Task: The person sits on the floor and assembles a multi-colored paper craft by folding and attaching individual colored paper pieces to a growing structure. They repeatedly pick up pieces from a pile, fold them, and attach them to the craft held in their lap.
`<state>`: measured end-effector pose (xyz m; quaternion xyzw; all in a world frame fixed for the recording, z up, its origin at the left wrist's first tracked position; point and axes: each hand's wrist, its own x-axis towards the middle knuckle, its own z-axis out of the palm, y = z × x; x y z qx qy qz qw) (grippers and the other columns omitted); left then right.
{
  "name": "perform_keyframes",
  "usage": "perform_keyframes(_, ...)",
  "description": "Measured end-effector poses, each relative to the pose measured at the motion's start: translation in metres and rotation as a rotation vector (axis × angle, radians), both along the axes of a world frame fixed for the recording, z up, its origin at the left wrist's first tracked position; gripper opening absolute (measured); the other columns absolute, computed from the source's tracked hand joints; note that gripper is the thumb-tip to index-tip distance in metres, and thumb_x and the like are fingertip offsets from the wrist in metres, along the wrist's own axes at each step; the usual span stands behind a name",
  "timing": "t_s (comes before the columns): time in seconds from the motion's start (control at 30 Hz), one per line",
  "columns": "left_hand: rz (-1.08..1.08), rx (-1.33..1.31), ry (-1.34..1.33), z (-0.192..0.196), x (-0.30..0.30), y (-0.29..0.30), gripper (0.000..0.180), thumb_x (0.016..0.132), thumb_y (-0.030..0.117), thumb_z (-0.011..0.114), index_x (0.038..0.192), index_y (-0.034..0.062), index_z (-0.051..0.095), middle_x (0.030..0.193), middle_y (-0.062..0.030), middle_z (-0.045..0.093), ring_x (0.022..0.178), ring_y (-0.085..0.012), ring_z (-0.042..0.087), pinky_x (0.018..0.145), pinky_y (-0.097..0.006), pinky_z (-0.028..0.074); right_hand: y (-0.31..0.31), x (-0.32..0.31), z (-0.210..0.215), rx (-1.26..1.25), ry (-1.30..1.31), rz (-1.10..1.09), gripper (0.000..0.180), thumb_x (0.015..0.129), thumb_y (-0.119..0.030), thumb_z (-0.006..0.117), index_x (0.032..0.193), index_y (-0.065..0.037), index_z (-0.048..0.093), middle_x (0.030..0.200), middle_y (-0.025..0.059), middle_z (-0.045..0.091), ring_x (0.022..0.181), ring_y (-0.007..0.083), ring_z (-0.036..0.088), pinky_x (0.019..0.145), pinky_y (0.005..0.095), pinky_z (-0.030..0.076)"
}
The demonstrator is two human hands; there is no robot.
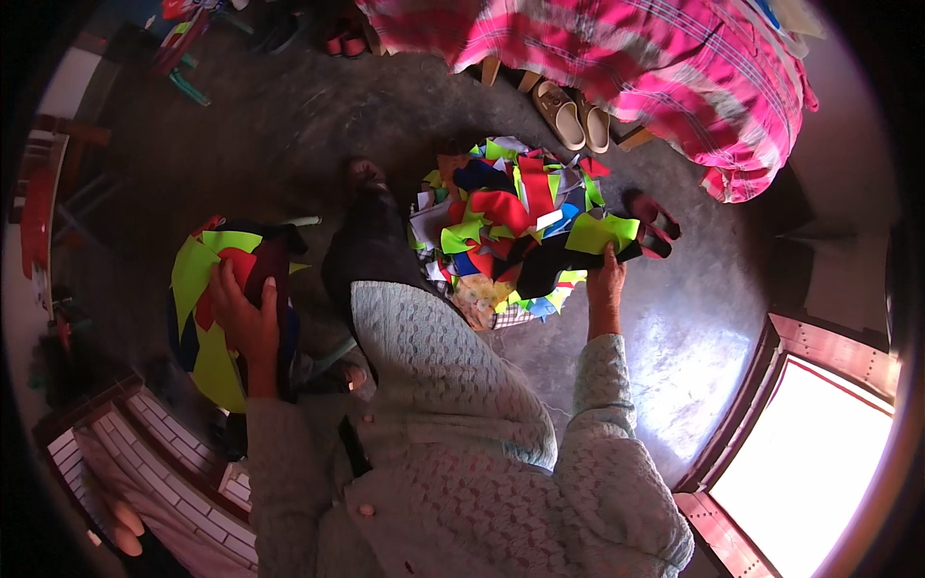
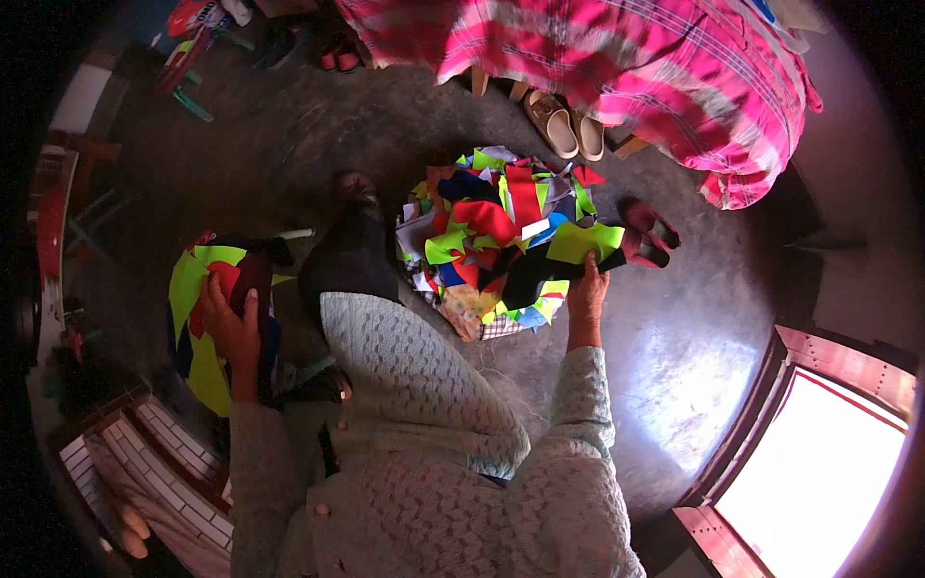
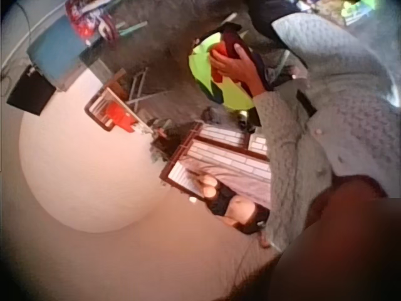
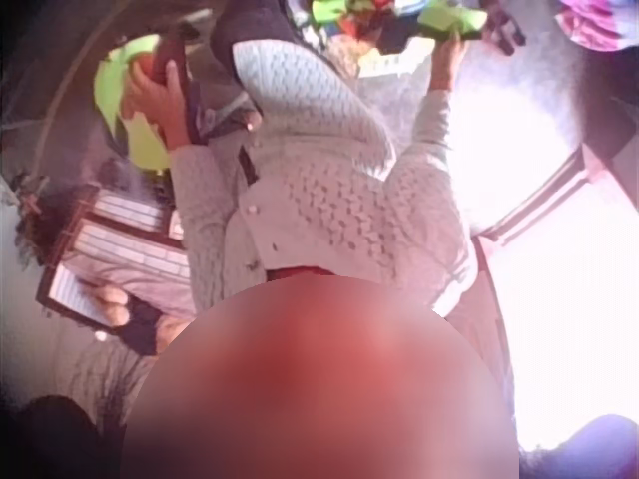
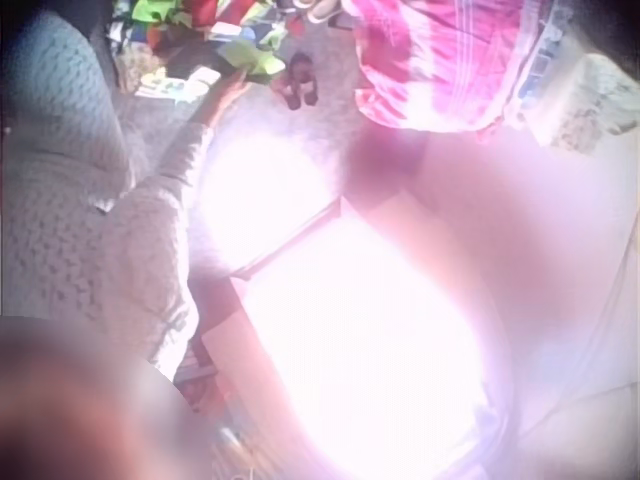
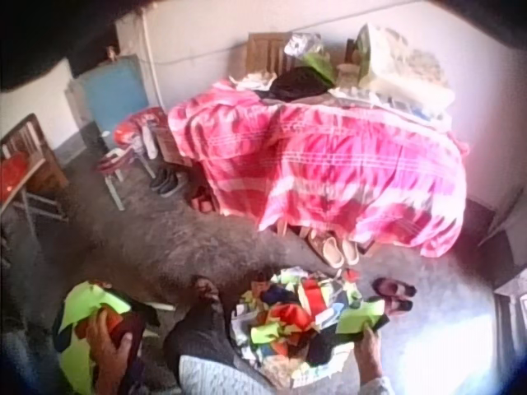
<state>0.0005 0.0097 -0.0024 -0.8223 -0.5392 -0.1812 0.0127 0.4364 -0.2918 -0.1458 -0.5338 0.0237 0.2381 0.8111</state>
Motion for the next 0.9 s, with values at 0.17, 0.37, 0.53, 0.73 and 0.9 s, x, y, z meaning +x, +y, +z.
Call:
perform_keyframes(0.17, 0.022, 0.006, -0.001, 0.001, -0.001, -0.004, 0.065, 0.075, 0.031, 0.067, 0.128, 0.0065, 0.039, 0.134, -0.0183, 0.037, 0.123, -0.0364, 0.037, 0.095, -0.049, 0.033, 0.003, 0.014, 0.039, 0.108, -0.004, 0.010, 0.039, 0.091, -0.020, 0.054, 0.124, -0.004, 0.043, 0.118, 0.0097, 0.052, 0.108, 0.0240, 0.052, 0.094, 0.0392, 0.042)
perform_keyframes(0.37, 0.054, 0.041, 0.022, 0.000, -0.003, -0.005, 0.068, 0.074, 0.033, 0.067, 0.130, 0.0070, 0.038, 0.134, -0.0170, 0.037, 0.124, -0.0347, 0.036, 0.095, -0.049, 0.032, 0.022, 0.011, 0.090, 0.335, 0.041, 0.064, 0.036, 0.092, -0.019, 0.052, 0.124, -0.006, 0.044, 0.123, 0.0086, 0.052, 0.112, 0.0254, 0.050, 0.099, 0.0435, 0.038)
perform_keyframes(0.53, 0.082, -0.022, -0.070, -0.002, -0.008, -0.005, 0.071, 0.075, 0.038, 0.066, 0.132, 0.0058, 0.036, 0.136, -0.0157, 0.037, 0.128, -0.0331, 0.032, 0.099, -0.051, 0.027, 0.058, -0.021, 0.136, 0.533, 0.186, 0.200, 0.037, 0.092, -0.023, 0.050, 0.125, -0.005, 0.045, 0.125, 0.0098, 0.052, 0.116, 0.0261, 0.048, 0.103, 0.0431, 0.033)
perform_keyframes(0.73, 0.022, -0.004, -0.348, 0.001, -0.020, -0.009, 0.063, 0.079, 0.033, 0.064, 0.129, 0.0044, 0.040, 0.134, -0.0184, 0.039, 0.127, -0.0360, 0.032, 0.103, -0.049, 0.024, 0.114, -0.081, 0.194, 0.707, 0.355, 0.356, 0.044, 0.092, -0.027, 0.051, 0.127, -0.003, 0.044, 0.129, 0.0121, 0.049, 0.120, 0.0262, 0.045, 0.106, 0.0445, 0.029)
perform_keyframes(0.9, -0.184, -0.163, -0.736, 0.032, 0.009, -0.053, 0.047, 0.079, 0.020, 0.066, 0.119, 0.0035, 0.050, 0.122, -0.0154, 0.051, 0.113, -0.0299, 0.049, 0.095, -0.042, 0.037, 0.136, -0.130, 0.223, 0.892, 0.541, 0.545, 0.043, 0.091, -0.024, 0.053, 0.126, -0.001, 0.046, 0.130, 0.0120, 0.049, 0.122, 0.0262, 0.044, 0.107, 0.0461, 0.028)
